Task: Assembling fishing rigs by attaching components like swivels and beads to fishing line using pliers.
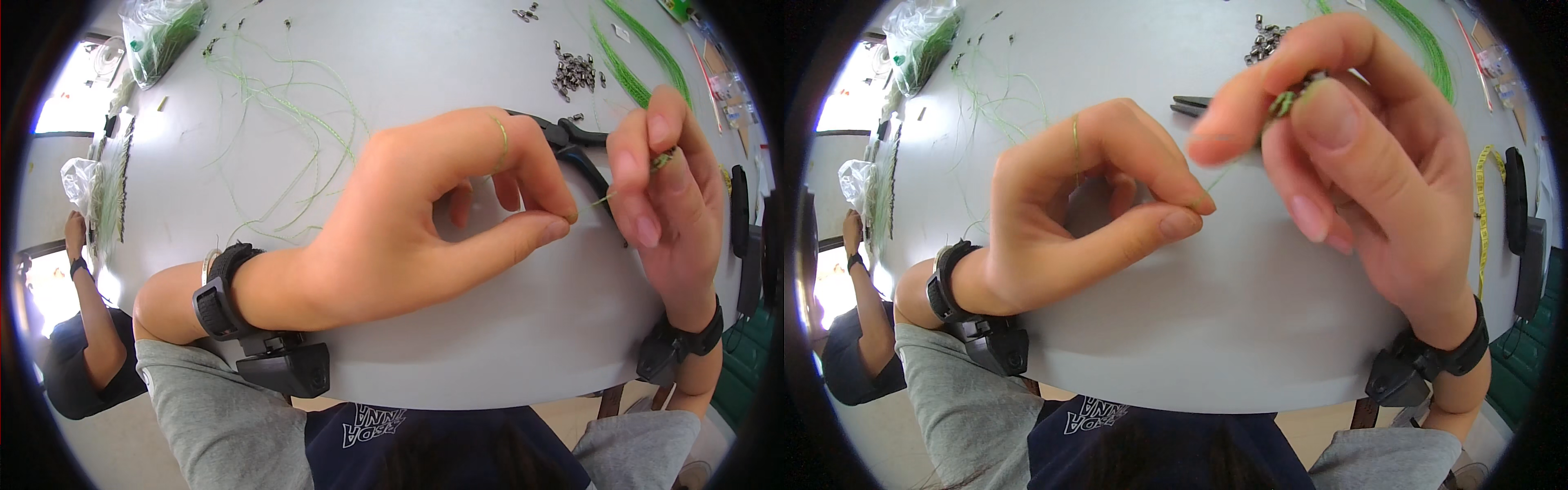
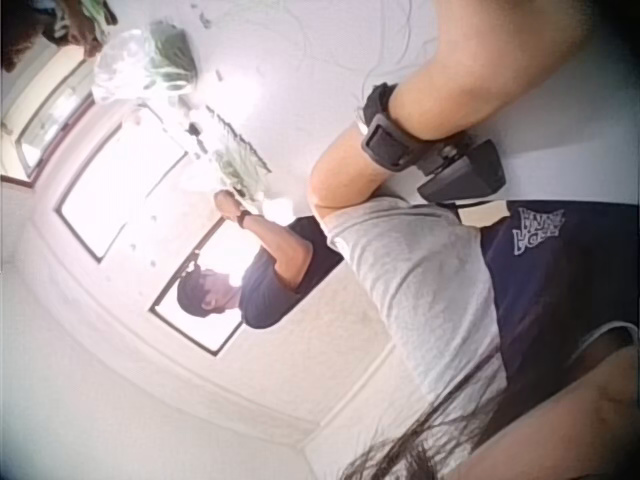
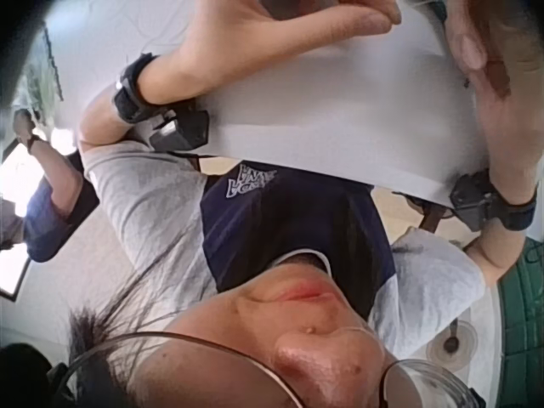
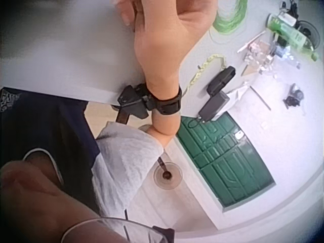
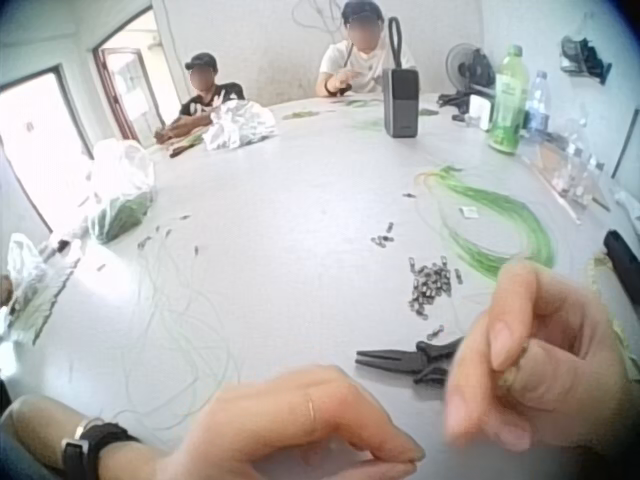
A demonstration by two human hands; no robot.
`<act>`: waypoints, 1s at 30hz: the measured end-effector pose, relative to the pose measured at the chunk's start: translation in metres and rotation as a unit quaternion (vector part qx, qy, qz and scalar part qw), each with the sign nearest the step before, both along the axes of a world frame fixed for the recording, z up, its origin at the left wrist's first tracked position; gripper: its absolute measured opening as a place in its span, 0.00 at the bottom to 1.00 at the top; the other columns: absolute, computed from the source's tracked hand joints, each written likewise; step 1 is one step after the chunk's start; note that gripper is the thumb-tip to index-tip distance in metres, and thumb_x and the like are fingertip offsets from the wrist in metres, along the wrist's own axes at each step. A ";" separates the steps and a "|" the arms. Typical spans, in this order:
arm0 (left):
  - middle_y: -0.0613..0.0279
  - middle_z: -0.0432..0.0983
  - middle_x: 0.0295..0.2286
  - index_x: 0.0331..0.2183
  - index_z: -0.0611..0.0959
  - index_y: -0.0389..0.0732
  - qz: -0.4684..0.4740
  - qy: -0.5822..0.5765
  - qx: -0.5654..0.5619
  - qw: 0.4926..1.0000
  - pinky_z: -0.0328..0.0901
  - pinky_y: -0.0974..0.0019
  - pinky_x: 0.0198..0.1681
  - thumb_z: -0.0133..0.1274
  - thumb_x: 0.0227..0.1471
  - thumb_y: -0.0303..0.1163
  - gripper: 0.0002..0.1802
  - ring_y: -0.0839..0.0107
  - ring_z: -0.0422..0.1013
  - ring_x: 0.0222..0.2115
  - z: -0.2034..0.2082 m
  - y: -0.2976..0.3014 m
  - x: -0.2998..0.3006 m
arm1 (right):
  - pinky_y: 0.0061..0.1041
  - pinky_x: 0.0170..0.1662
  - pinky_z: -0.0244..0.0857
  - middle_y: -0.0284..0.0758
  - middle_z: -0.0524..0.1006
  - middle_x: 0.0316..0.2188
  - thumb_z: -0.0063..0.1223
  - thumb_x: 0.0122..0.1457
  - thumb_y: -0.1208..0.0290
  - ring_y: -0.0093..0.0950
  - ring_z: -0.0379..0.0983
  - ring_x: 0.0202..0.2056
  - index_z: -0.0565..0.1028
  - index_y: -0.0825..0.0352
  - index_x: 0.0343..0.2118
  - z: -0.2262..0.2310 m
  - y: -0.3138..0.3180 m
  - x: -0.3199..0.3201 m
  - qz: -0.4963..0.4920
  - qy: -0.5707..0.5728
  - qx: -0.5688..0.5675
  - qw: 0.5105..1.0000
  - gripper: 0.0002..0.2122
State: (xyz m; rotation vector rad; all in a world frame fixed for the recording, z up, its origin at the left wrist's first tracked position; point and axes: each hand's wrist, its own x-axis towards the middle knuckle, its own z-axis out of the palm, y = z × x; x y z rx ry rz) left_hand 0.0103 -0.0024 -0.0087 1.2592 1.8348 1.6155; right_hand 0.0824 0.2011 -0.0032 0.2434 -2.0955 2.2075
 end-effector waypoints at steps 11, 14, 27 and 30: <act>0.66 0.75 0.24 0.39 0.75 0.43 0.060 -0.099 0.061 0.991 0.58 0.77 0.18 0.43 0.50 0.24 0.13 0.81 0.66 0.17 -0.002 0.009 0.009 | 0.08 0.23 0.46 0.27 0.61 0.29 0.36 0.58 0.75 0.11 0.51 0.22 0.60 0.71 0.45 0.007 0.028 -0.021 -0.080 -0.021 -0.085 0.993 0.12; 0.48 0.70 0.37 0.40 0.70 0.27 -0.038 -0.058 0.048 0.996 0.65 0.75 0.23 0.35 0.55 0.29 0.15 0.73 0.72 0.25 0.005 0.002 0.002 | 0.08 0.23 0.47 0.28 0.63 0.32 0.37 0.58 0.75 0.11 0.52 0.23 0.61 0.72 0.45 0.006 0.041 -0.030 -0.127 -0.006 -0.096 0.987 0.13; 0.68 0.67 0.15 0.21 0.75 0.42 -0.362 0.296 0.062 0.882 0.57 0.76 0.18 0.48 0.46 0.30 0.05 0.75 0.64 0.19 0.007 -0.012 0.041 | 0.15 0.33 0.57 0.34 0.72 0.33 0.48 0.53 0.73 0.19 0.65 0.29 0.69 0.68 0.35 -0.006 0.104 -0.051 -0.442 0.087 -0.041 0.892 0.08; 0.68 0.68 0.17 0.21 0.73 0.40 -0.425 0.217 0.029 0.878 0.57 0.74 0.18 0.45 0.49 0.31 0.08 0.73 0.64 0.20 0.001 -0.017 0.044 | 0.16 0.33 0.58 0.34 0.73 0.32 0.48 0.53 0.74 0.19 0.65 0.28 0.68 0.68 0.35 -0.007 0.097 -0.054 -0.423 0.079 -0.075 0.899 0.08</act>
